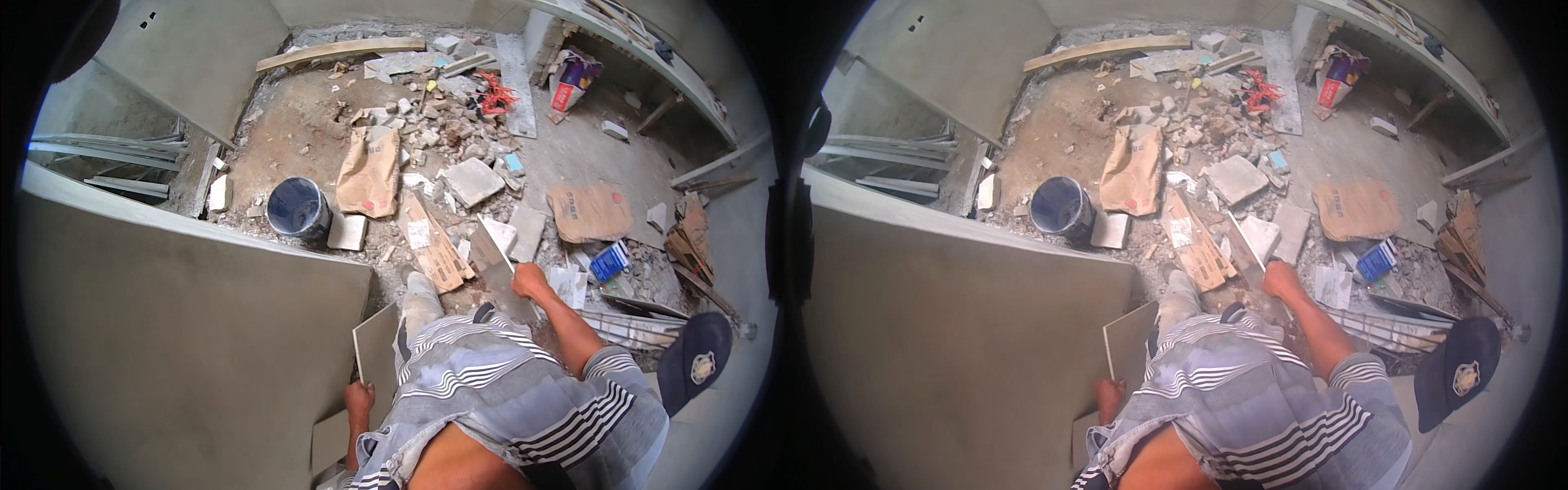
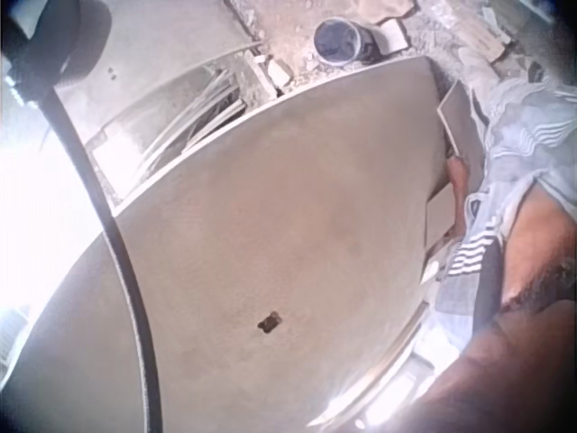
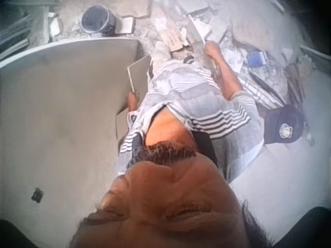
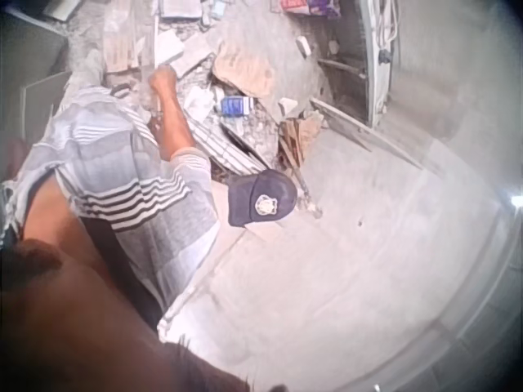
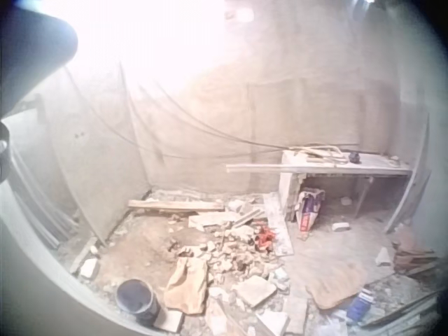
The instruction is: The person walks through a construction site carrying a trowel and a tile, then scoops cement into a bucket and adds a white powder from a bag. The person carries the bucket and bag back to the tiling area.
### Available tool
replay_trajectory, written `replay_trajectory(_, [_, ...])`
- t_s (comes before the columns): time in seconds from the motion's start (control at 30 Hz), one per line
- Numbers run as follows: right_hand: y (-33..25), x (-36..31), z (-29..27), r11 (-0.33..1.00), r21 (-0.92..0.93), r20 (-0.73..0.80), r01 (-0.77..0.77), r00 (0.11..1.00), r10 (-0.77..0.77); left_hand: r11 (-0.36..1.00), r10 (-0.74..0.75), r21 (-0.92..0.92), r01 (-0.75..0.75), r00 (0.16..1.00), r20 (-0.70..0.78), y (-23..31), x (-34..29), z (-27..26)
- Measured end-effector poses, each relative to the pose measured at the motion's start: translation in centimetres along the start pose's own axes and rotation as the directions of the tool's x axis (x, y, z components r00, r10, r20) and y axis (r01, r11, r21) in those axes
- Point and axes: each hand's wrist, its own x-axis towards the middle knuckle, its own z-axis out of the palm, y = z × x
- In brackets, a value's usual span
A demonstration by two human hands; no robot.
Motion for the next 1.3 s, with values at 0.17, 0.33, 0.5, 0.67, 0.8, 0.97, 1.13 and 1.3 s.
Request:
replay_trajectory(0.17, [-7.0,6.8,-6.2,0.985,-0.097,0.002,0.143,0.990,-0.143,0.992,-0.024,-0.124,0.033,0.997,0.071,0.3,5.9,-0.1])
replay_trajectory(0.33, [-14.1,12.2,-11.1,0.926,-0.164,-0.014,0.341,0.938,-0.348,0.997,-0.019,-0.066,0.026,0.995,0.101,-1.1,9.2,2.0])
replay_trajectory(0.5, [-22.0,16.3,-15.0,0.833,-0.238,0.044,0.499,0.862,-0.504,0.999,-0.044,-0.018,0.049,0.979,0.198,-2.3,10.3,3.6])
replay_trajectory(0.67, [-29.9,20.2,-16.0,0.710,-0.286,0.116,0.644,0.758,-0.641,0.995,-0.057,-0.061,0.074,0.968,0.243,-2.6,10.1,5.0])
replay_trajectory(0.8, [-35.4,22.2,-15.2,0.621,-0.263,0.152,0.738,0.668,-0.729,0.990,-0.110,-0.064,0.127,0.970,0.217,-2.0,9.6,5.8])
replay_trajectory(0.97, [-39.5,25.1,-14.1,0.566,-0.214,0.100,0.796,0.594,-0.798,0.970,-0.178,-0.127,0.207,0.961,0.210,-0.8,9.8,6.0])
replay_trajectory(1.13, [-40.9,28.3,-15.7,0.533,-0.220,0.145,0.817,0.568,-0.810,0.940,-0.251,-0.184,0.287,0.947,0.198,1.2,9.6,6.2])
replay_trajectory(1.3, [-41.1,32.2,-18.7,0.574,-0.284,0.294,0.768,0.639,-0.710,0.901,-0.324,-0.240,0.361,0.929,0.179,4.3,10.5,5.8])
